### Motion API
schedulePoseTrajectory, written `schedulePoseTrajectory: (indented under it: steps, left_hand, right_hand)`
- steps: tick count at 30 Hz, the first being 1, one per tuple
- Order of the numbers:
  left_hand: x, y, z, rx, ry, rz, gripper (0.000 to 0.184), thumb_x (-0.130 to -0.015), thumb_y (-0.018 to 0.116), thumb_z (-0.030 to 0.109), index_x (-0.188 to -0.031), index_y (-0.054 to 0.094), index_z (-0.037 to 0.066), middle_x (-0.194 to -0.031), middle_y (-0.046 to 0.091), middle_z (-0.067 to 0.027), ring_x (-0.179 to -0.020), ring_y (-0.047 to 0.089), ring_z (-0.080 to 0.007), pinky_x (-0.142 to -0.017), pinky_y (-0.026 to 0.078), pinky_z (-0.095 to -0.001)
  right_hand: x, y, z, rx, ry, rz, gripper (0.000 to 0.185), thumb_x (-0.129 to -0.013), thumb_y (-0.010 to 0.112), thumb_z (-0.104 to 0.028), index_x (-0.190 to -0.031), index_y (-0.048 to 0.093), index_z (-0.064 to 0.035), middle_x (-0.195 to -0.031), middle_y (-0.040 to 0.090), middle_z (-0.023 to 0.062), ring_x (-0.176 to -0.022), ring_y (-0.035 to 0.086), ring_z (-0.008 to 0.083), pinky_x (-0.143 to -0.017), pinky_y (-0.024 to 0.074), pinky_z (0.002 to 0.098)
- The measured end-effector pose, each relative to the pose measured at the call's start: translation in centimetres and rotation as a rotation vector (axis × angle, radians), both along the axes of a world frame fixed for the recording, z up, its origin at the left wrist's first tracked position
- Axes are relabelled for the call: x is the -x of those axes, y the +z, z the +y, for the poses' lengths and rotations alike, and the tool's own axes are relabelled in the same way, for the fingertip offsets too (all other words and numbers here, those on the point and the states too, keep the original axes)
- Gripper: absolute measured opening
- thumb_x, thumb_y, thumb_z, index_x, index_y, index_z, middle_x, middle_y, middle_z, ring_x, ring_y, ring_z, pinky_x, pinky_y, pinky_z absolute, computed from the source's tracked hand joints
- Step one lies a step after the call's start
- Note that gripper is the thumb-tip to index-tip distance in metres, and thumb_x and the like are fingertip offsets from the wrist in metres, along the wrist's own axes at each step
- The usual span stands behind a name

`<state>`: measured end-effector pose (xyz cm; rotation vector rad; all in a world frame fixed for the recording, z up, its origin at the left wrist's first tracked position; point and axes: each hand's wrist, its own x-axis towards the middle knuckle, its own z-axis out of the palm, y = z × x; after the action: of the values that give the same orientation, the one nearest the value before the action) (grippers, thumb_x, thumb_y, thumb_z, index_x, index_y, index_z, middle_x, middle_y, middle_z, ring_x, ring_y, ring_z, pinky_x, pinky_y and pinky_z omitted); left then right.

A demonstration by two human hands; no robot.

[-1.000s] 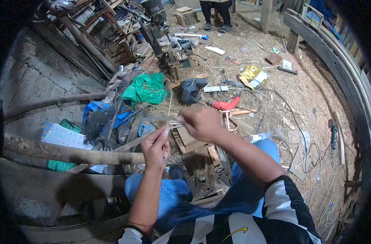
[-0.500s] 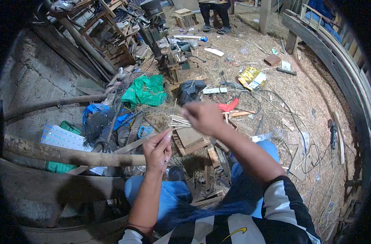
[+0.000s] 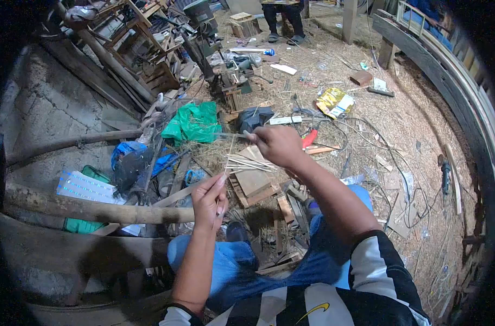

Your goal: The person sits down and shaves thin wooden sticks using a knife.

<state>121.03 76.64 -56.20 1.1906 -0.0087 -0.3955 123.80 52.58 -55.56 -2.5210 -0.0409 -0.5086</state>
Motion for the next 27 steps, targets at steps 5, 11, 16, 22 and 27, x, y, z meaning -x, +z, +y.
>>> schedulePoseTrajectory:
  steps: [5, 11, 16, 22, 27]
  left_hand:
    - [0.5, 1.2, -0.4, -0.023, 0.0, 0.014, 0.021, -0.097, 0.064, 0.014, -0.112, 0.07, 0.001, -0.059, 0.05, 0.0019, -0.035, 0.034, -0.0045, -0.032, 0.029, -0.0204]
    - [0.4, 1.2, -0.2, -0.041, -0.015, -0.025, 0.022, -0.097, 0.064, 0.018, -0.111, 0.07, 0.001, -0.057, 0.05, 0.0014, -0.034, 0.033, -0.0049, -0.031, 0.028, -0.021]
    - [0.4, 1.2, -0.4, -0.066, 0.0, -0.061, 0.021, -0.096, 0.065, 0.016, -0.11, 0.071, 0.001, -0.057, 0.051, 0.0002, -0.033, 0.035, -0.0054, -0.031, 0.028, -0.0217]
    - [0.3, 0.2, 0.0, -0.078, 0.059, -0.117, 0.02, -0.095, 0.066, 0.012, -0.111, 0.071, 0.001, -0.056, 0.053, -0.0014, -0.034, 0.038, -0.0067, -0.032, 0.03, -0.0217]
    - [0.3, 0.2, 0.0, -0.164, 0.039, -0.226, 0.021, -0.093, 0.068, 0.011, -0.111, 0.072, 0.0, -0.058, 0.056, -0.001, -0.038, 0.041, -0.0051, -0.034, 0.031, -0.0214]
  right_hand:
    - [1.5, -0.2, 2.3, -0.069, 0.113, -0.142, 0.04, -0.099, 0.053, -0.042, -0.085, 0.066, -0.0076, -0.068, 0.063, 0.0156, -0.068, 0.063, 0.0387, -0.058, 0.0459, 0.0498]
    - [1.7, 0.5, 2.2, -0.398, 0.007, 0.028, 0.034, -0.101, 0.054, -0.033, -0.094, 0.065, -0.0021, -0.072, 0.061, 0.0169, -0.066, 0.061, 0.031, -0.06, 0.0439, 0.0417]
    - [3.7, 1.0, 4.0, -0.077, 0.313, -0.22, 0.029, -0.098, 0.055, -0.035, -0.09, 0.064, -0.0088, -0.076, 0.063, 0.0125, -0.07, 0.064, 0.0358, -0.06, 0.0477, 0.0477]
    - [2.8, 1.0, 2.7, -0.065, 0.16, -0.137, 0.023, -0.095, 0.059, -0.034, -0.089, 0.065, -0.0125, -0.075, 0.064, 0.0099, -0.07, 0.064, 0.0339, -0.057, 0.0484, 0.0472]
    - [2.8, 1.2, 2.7, 0.019, 0.236, -0.166, 0.023, -0.094, 0.06, -0.034, -0.09, 0.066, -0.0126, -0.079, 0.066, 0.0093, -0.072, 0.066, 0.0332, -0.059, 0.0498, 0.0467]
